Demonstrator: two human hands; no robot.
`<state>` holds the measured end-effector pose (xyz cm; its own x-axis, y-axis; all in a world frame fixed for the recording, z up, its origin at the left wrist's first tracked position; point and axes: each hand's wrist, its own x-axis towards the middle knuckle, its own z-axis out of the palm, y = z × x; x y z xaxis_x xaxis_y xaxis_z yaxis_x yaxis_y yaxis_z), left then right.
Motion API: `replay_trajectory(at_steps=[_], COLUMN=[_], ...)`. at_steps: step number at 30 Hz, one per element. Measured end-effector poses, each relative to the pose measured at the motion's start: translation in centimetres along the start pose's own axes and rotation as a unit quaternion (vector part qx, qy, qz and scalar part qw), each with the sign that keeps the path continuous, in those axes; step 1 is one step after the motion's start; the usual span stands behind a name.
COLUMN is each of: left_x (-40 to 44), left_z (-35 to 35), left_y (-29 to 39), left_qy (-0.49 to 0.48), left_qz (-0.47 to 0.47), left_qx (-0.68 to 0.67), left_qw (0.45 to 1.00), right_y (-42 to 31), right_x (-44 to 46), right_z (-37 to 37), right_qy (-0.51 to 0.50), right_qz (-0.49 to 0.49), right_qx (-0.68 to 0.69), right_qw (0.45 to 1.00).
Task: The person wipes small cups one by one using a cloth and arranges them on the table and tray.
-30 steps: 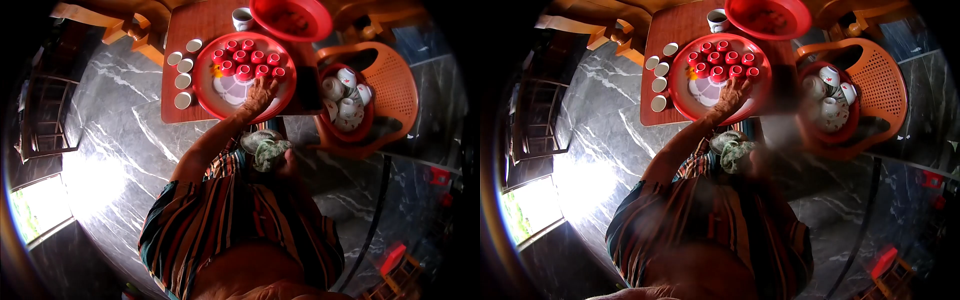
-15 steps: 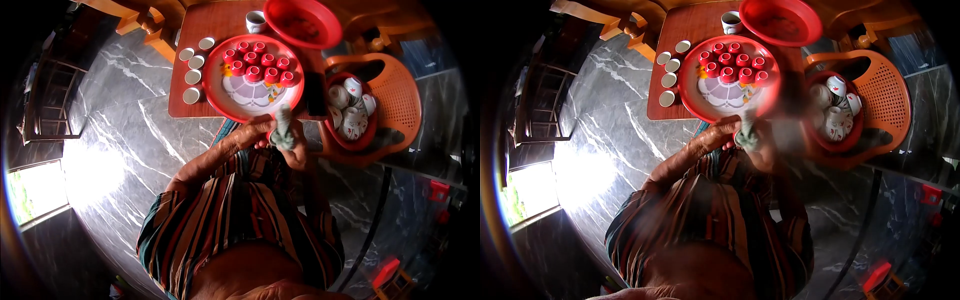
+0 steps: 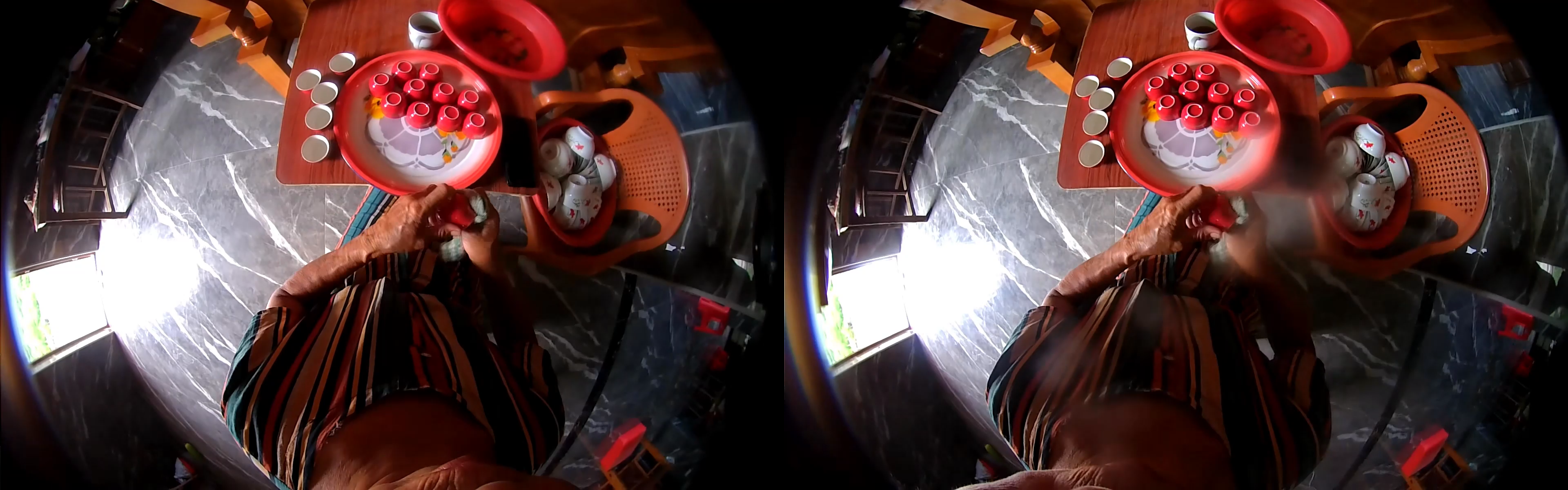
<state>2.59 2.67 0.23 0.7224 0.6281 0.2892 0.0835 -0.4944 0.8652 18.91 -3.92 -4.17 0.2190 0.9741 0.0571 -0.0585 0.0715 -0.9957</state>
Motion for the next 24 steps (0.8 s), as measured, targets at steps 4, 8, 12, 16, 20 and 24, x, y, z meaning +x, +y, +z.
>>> replay_trajectory(at_steps=[4, 8, 12, 16, 20, 24], left_x=[0.0, -0.3, -1.1, -0.3, -0.8, -1.1], left_z=[-0.1, 0.3, 1.4, 0.1, 0.1, 1.6], left_y=[1.6, 1.7, 0.4, 1.9, 0.8, -0.2], left_qy=[-0.055, -0.045, -0.032, -0.107, -0.153, -0.061], left_qz=[0.062, 0.031, -0.061, -0.275, -0.327, -0.222], left_qx=[0.132, 0.090, -0.053, -0.332, -0.455, -0.343], left_qw=[0.988, 0.994, 0.996, 0.896, 0.814, 0.911], right_y=[6.7, 7.8, -0.5, -4.1, -4.9, -5.7], right_x=[-1.5, -2.0, -1.5, -1.0, -0.5, -0.5], right_z=[-2.0, -3.5, -1.5, -1.4, -1.4, -0.5], right_qy=[-0.066, -0.074, -0.047, -0.056, -0.113, -0.118], right_qz=[0.093, 0.119, -0.017, -0.199, -0.272, -0.107], right_qx=[0.020, 0.074, -0.074, -0.312, -0.365, -0.263], right_qw=[0.993, 0.987, 0.996, 0.927, 0.883, 0.952])
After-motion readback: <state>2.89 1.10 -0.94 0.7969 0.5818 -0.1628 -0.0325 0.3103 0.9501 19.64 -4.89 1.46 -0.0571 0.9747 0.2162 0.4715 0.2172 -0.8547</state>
